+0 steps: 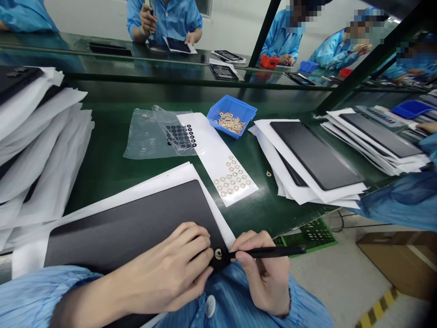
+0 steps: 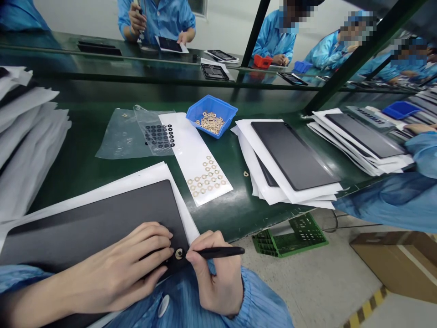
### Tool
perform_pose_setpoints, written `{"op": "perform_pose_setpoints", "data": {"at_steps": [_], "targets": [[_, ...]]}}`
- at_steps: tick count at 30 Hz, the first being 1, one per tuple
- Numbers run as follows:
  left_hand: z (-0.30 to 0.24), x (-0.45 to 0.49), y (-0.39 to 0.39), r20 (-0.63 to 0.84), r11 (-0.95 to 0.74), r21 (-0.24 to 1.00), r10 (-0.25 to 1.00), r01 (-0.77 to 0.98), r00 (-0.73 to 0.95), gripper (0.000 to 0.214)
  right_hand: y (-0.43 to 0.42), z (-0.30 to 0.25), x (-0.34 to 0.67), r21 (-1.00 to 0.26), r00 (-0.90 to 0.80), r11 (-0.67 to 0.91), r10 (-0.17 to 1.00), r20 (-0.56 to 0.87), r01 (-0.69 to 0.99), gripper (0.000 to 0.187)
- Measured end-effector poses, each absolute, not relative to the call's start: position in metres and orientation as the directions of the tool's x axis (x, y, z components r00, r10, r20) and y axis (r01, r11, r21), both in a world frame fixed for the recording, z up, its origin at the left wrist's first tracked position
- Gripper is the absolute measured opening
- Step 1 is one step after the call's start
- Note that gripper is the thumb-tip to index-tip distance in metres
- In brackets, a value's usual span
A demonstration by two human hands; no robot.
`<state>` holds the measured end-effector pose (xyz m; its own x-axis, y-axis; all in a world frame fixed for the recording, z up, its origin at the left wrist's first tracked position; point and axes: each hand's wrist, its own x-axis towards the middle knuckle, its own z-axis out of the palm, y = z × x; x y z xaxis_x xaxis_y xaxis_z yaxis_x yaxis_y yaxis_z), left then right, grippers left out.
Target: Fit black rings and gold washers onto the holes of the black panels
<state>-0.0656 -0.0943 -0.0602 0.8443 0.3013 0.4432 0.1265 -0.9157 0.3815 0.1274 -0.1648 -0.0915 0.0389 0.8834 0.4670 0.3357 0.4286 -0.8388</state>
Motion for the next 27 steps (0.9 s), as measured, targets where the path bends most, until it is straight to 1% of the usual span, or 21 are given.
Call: {"op": "perform_pose_setpoints", "data": {"at_steps": [5, 11, 13, 17, 27], "targets": [[-0.0591, -0.0651, -0.0945, 0.442, -0.916, 0.382, 0.301, 0.126, 0.845, 0.016, -0.1656, -0.0918, 0.1262, -0.865, 0.061, 0.423, 0.889, 0.454, 0.270, 0.009], [-0.0595, -0.0650, -0.0940, 0.449, -0.916, 0.383, 0.301, 0.124, 0.841, 0.017, -0.1662, -0.0905, 0.1300, -0.868, 0.077, 0.399, 0.896, 0.438, 0.295, 0.009], [-0.0600, -0.0655, -0.0942, 0.445, -0.914, 0.386, 0.303, 0.125, 0.842, 0.017, -0.1660, -0.0907, 0.1313, -0.879, 0.087, 0.385, 0.902, 0.423, 0.280, 0.009], [-0.0609, -0.0669, -0.0947, 0.448, -0.916, 0.380, 0.302, 0.126, 0.841, 0.017, -0.1657, -0.0913, 0.1330, -0.892, 0.055, 0.368, 0.917, 0.395, 0.264, 0.009], [-0.0601, -0.0652, -0.0943, 0.450, -0.915, 0.384, 0.305, 0.127, 0.839, 0.018, -0.1673, -0.0909, 0.1341, -0.895, 0.047, 0.373, 0.917, 0.395, 0.246, 0.009]]}}
